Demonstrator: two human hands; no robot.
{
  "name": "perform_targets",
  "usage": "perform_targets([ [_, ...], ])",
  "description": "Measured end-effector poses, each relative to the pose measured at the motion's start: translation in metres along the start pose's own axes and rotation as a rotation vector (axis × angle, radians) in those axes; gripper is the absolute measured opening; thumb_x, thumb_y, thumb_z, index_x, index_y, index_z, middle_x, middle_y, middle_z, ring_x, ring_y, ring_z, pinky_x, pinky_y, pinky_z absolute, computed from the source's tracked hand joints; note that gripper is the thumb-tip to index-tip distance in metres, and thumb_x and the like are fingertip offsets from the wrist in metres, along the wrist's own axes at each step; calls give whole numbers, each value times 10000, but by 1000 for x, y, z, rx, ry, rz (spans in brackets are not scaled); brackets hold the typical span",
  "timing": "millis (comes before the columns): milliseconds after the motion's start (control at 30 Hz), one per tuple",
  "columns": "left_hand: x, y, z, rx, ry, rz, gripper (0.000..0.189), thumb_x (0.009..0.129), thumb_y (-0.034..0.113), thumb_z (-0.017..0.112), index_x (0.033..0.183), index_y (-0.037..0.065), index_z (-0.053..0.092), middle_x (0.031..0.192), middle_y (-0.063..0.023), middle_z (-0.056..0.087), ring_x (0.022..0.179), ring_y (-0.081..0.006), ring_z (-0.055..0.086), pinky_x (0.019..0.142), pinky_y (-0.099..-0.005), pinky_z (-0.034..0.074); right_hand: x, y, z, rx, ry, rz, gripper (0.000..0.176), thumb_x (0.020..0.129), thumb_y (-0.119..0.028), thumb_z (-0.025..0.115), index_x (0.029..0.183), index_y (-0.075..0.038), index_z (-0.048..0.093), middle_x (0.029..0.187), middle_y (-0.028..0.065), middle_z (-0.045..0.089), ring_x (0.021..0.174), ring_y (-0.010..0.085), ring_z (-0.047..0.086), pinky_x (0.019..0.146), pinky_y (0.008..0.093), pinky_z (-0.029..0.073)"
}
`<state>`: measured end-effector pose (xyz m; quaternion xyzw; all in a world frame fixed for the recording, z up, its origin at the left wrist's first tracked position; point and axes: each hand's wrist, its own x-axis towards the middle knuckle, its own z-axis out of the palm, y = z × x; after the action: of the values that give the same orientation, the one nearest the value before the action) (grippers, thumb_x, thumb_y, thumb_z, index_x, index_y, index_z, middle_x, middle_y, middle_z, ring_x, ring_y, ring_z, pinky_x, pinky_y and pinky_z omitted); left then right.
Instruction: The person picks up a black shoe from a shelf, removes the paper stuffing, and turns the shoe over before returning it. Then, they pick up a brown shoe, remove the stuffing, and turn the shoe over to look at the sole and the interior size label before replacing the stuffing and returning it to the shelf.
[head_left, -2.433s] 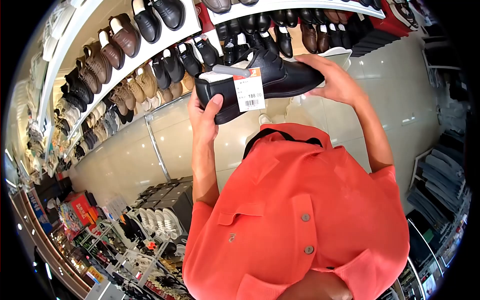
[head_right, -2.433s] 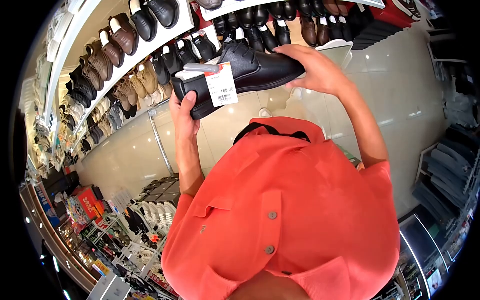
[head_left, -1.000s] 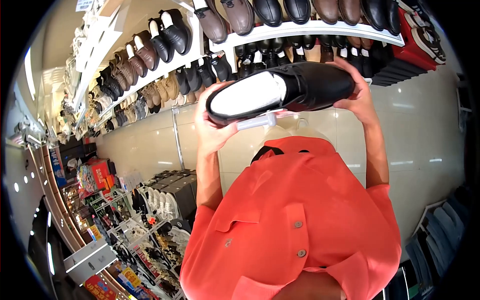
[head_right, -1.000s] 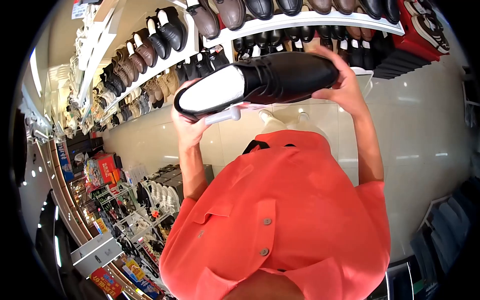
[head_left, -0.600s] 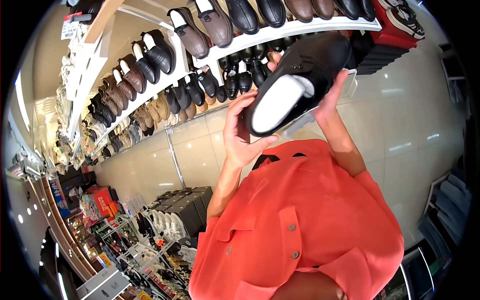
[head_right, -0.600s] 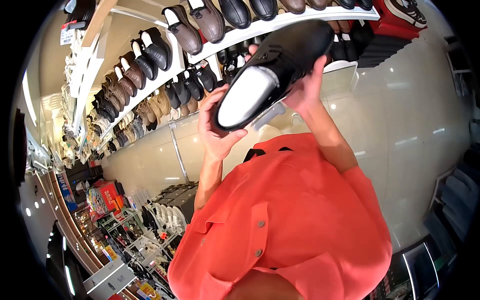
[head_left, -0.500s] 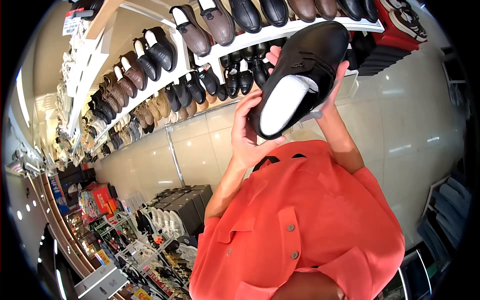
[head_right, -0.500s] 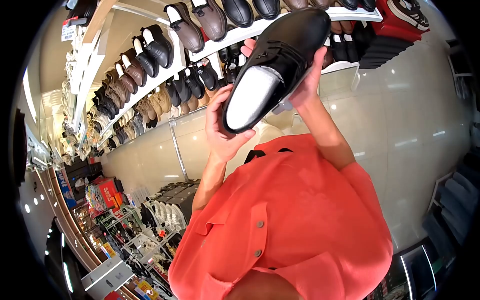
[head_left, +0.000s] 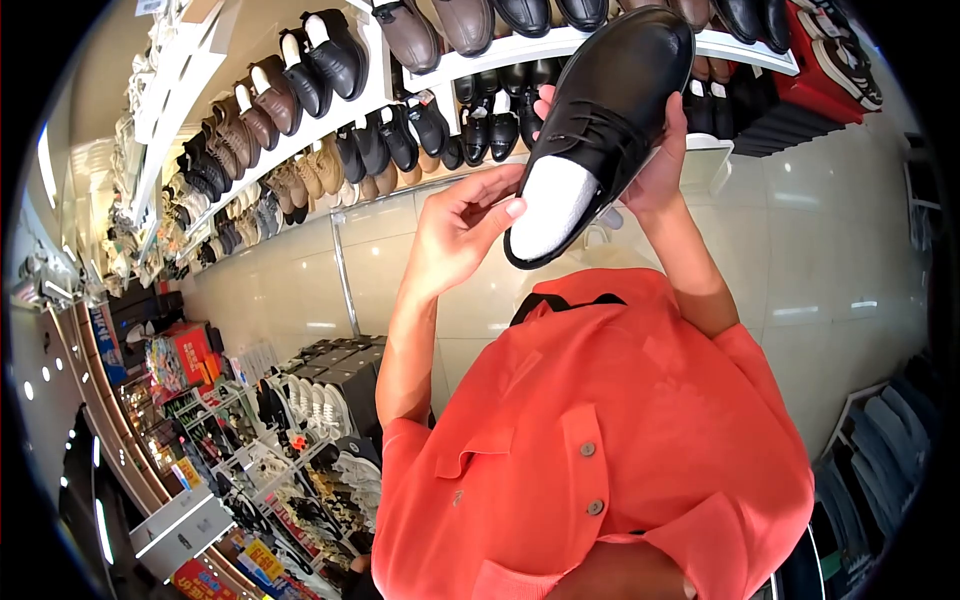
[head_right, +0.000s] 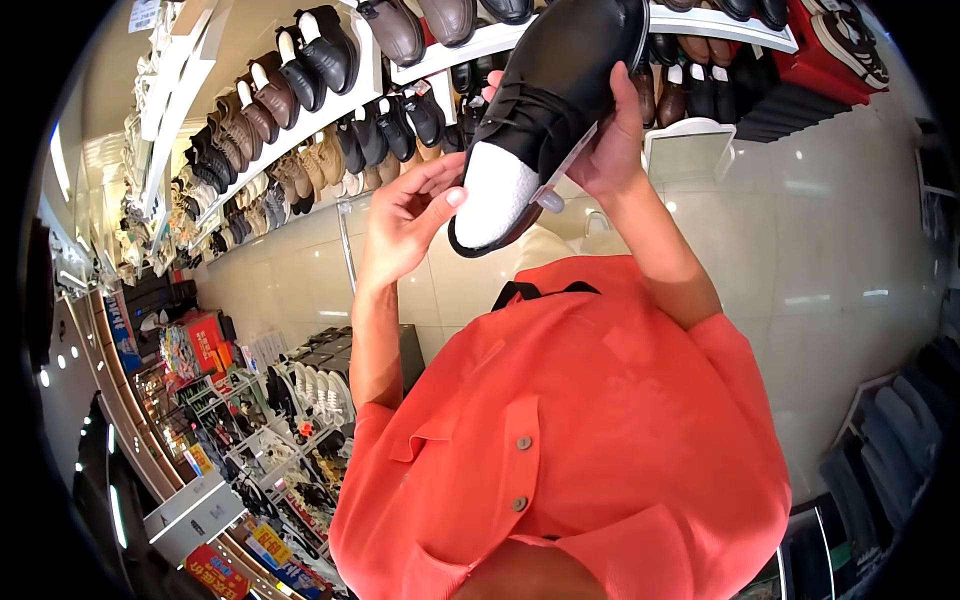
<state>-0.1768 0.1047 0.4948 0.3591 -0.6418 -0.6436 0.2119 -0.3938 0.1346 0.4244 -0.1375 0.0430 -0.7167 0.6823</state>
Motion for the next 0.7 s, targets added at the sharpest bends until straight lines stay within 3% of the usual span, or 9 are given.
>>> perform_targets([
  [100,7,-13,-5,-46,-53,24,363,931,4,569,1283,-71,518,1241,-161,604,1161,-213,573,971,-323,475,-3,-3,-1,-68,-31,-41,906,878,-678,417,1376,73,332,1337,285,466,1227,360,510,1036,475,427],
  [300,17,-28,-9,103,-94,20,412,941,42,567,1334,-49,484,1203,-144,633,1082,-171,604,937,-287,464,-8,-5,-7,-95,-21,-75,847,878,-644,459,1354,50,366,1300,258,504,1195,339,534,1020,463,438],
  [367,20,-27,-8,201,-87,36,409,941,14,543,1344,-22,486,1190,-132,649,1056,-163,621,919,-277,469,-8,-7,-15,-269,40,-40,1014,829,-673,497,1438,84,204,1420,273,377,1313,376,420,1082,470,380],
  [467,22,-19,-2,348,-65,-22,449,907,-6,542,1351,-21,473,1182,-165,654,991,-175,655,866,-270,487,-11,3,-21,-274,108,-68,984,833,-643,520,1442,65,210,1423,272,374,1306,384,423,1084,483,374],
  [533,30,-22,-2,380,-49,-6,460,896,-47,536,1352,-15,484,1109,-93,661,945,-109,610,850,-249,485,-11,7,-18,-271,162,-82,977,824,-639,542,1439,51,227,1414,271,384,1301,393,425,1085,495,369],
  [600,36,-27,-3,401,-5,4,437,884,-27,567,1318,-18,515,1026,-107,693,870,-106,633,794,-254,506,-11,6,-23,-232,163,-83,987,813,-645,555,1433,54,237,1413,270,384,1298,399,425,1089,504,361],
  [667,41,-25,-1,634,43,79,382,863,-8,588,1244,-24,568,918,-163,705,797,-156,684,728,-270,520,-7,4,-22,-269,153,-90,1003,800,-658,565,1429,54,243,1415,268,383,1301,397,422,1096,502,351],
  [700,45,-21,3,709,52,177,325,843,5,594,1167,-19,613,809,-217,670,710,-239,703,651,-303,521,-6,5,-23,-296,137,-84,1004,798,-659,562,1428,54,243,1419,269,379,1305,394,420,1098,497,350],
])
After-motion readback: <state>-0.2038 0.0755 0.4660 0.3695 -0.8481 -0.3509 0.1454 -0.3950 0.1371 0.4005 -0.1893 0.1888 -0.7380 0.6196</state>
